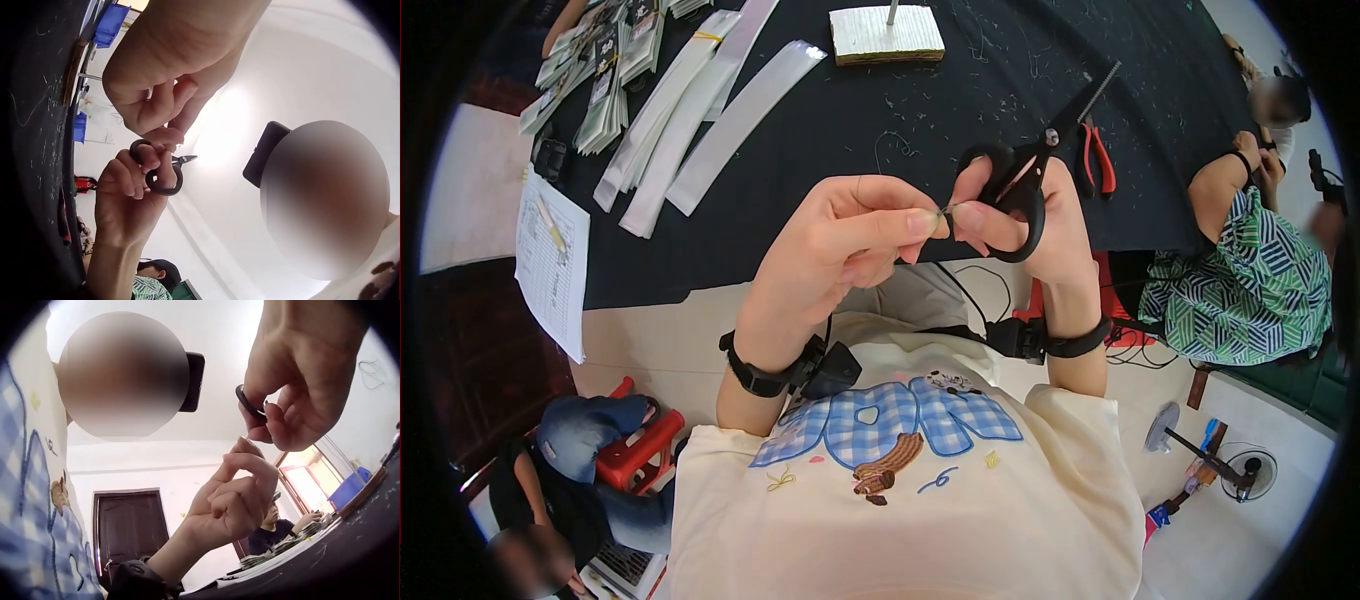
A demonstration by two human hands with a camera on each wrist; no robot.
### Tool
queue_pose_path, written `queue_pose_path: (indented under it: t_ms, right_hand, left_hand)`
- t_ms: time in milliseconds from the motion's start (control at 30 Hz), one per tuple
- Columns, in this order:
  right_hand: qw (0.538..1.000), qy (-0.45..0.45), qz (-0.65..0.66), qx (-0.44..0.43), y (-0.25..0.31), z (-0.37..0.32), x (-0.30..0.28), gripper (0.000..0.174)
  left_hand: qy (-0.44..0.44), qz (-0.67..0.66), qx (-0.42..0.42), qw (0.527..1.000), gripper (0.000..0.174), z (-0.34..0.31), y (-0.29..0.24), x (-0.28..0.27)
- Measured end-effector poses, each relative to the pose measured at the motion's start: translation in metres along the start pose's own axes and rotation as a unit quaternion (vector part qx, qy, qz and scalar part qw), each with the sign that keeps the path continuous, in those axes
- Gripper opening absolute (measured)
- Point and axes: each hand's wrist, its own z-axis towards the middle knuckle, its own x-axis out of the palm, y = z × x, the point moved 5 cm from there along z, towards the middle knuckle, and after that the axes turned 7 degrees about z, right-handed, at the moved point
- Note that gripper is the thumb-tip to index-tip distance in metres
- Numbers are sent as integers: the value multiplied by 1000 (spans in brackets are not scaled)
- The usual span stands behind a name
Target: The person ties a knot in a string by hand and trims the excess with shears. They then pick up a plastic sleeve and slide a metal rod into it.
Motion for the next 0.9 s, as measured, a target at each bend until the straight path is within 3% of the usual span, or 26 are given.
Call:
queue_pose_path:
  t_ms: [433, 733, 833, 900]
  right_hand:
    - [1000, 1, 11, -29, 2, -2, 4, 11]
    - [999, -15, -17, -25, 1, -5, 2, 14]
    - [999, -18, -26, -24, 1, -5, 2, 15]
    - [999, -23, -19, -25, 1, -6, 2, 15]
  left_hand:
    - [-3, -2, 5, 1000, 15, -4, -3, 2]
    - [-75, 95, 27, 992, 15, -10, -10, 4]
    - [-97, 157, 60, 981, 15, -11, -11, 4]
    - [-102, 170, 127, 972, 14, -12, -16, 8]
